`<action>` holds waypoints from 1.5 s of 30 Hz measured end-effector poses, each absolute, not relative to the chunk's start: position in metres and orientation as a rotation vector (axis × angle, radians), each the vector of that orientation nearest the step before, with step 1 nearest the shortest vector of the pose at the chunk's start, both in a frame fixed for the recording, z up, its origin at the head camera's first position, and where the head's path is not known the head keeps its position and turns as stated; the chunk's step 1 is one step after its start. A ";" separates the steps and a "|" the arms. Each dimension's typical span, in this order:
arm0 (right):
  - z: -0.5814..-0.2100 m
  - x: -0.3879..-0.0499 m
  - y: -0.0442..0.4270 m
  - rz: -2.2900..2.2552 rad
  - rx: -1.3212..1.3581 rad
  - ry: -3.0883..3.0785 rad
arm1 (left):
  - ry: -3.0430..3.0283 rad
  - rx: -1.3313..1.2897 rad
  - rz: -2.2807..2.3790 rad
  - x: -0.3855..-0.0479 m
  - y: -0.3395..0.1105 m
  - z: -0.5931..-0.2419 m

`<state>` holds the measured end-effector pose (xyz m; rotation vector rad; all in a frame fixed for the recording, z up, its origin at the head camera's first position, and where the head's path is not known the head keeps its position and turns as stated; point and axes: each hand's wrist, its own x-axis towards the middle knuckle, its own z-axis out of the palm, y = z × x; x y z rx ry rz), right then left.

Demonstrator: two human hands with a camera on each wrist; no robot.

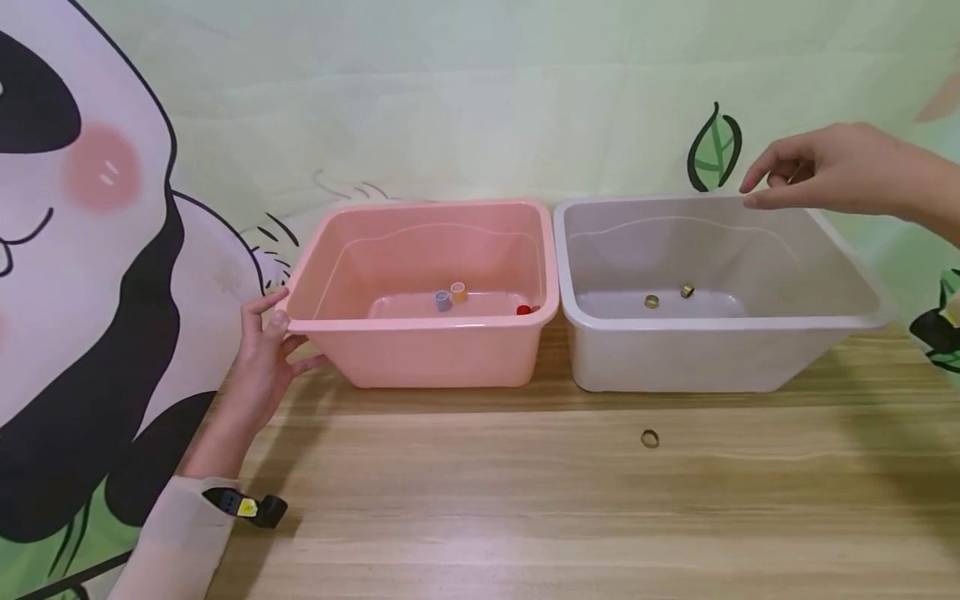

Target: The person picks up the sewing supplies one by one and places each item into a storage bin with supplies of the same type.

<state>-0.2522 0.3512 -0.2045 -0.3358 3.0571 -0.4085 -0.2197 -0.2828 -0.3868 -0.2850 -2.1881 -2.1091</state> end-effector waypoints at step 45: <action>-0.253 -0.177 0.313 -0.914 -0.439 2.954 | -2.084 -0.332 -2.209 -0.222 -0.287 -0.393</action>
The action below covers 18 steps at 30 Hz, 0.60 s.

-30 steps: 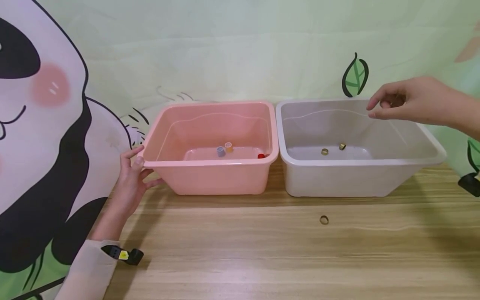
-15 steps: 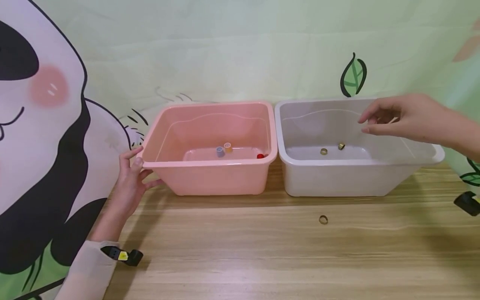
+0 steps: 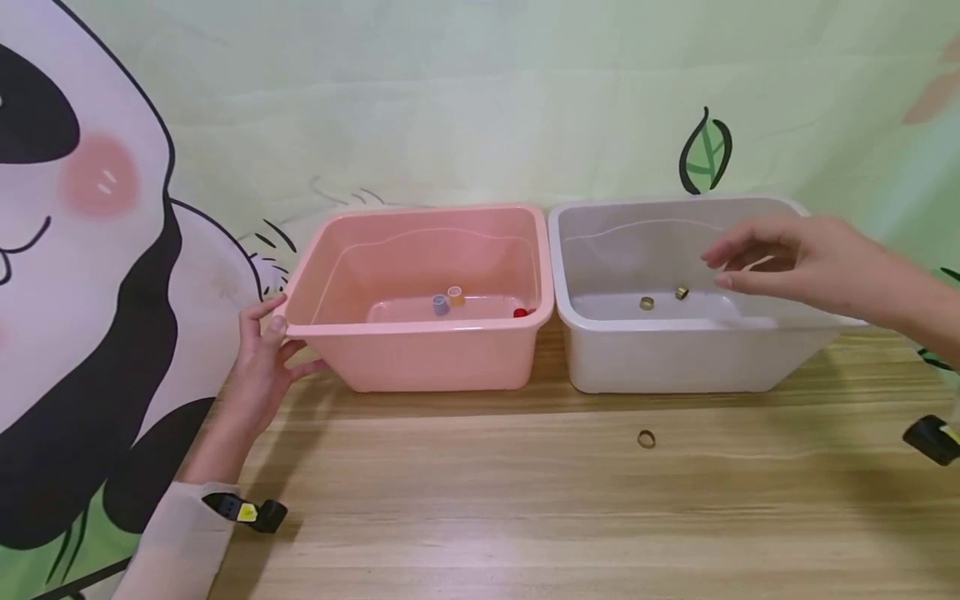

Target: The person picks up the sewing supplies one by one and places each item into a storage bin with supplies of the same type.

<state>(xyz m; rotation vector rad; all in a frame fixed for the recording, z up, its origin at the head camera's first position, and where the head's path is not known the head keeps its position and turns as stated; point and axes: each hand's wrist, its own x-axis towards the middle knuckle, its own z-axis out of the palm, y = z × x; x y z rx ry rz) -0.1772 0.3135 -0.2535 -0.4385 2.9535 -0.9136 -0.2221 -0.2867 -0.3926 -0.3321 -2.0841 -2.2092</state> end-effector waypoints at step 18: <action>-0.272 -0.162 0.305 -1.189 -0.549 2.862 | -2.086 -0.315 -2.201 -0.222 -0.286 -0.392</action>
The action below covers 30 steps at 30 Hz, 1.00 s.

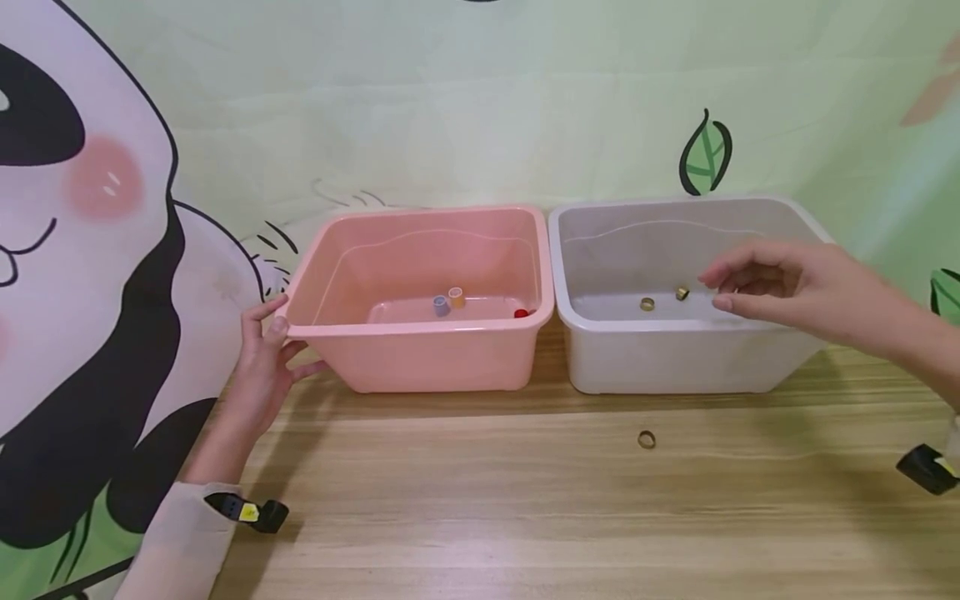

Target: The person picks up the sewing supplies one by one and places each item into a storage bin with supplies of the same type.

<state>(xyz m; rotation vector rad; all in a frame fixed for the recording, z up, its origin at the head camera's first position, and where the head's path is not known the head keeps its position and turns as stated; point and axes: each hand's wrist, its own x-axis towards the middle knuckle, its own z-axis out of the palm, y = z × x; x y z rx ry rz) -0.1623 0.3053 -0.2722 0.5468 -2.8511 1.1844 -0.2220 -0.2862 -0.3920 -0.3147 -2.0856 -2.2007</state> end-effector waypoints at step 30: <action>-0.311 -0.138 0.301 1.335 1.118 -2.581 | -2.053 -0.333 -2.233 -0.222 -0.287 -0.394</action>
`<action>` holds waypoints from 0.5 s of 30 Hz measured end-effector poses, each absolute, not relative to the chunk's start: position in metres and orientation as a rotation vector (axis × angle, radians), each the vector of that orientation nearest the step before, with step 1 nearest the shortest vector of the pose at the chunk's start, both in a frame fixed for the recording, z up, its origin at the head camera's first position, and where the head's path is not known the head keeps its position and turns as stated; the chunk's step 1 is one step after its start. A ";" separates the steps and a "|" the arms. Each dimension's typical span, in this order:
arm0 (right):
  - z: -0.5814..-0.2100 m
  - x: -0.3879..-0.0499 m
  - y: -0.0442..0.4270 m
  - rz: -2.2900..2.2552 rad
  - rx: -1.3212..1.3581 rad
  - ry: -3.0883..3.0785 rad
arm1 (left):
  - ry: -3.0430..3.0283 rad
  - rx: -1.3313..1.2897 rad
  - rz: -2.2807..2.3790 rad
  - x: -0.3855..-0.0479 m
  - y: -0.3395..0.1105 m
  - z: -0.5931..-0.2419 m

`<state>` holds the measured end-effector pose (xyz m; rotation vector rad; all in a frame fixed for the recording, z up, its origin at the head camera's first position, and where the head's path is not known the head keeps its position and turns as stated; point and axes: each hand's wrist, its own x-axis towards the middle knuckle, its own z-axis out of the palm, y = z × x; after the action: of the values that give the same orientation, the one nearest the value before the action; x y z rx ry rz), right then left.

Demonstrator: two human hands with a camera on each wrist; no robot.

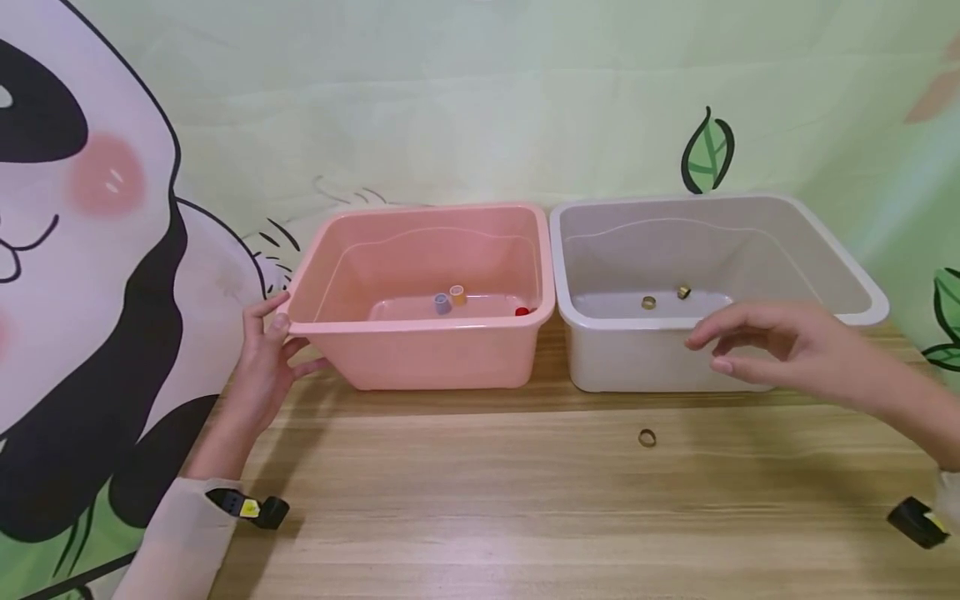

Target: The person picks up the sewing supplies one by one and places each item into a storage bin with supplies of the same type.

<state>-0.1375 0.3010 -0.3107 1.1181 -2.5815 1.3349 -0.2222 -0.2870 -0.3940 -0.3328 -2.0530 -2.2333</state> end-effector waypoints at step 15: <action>-0.337 -0.133 0.300 1.216 1.187 -2.573 | -2.108 -0.289 -2.184 -0.221 -0.285 -0.392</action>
<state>-0.1330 0.3005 -0.3367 1.1874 -2.5730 1.2157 -0.2214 -0.2855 -0.3917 -0.2893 -2.1082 -2.1841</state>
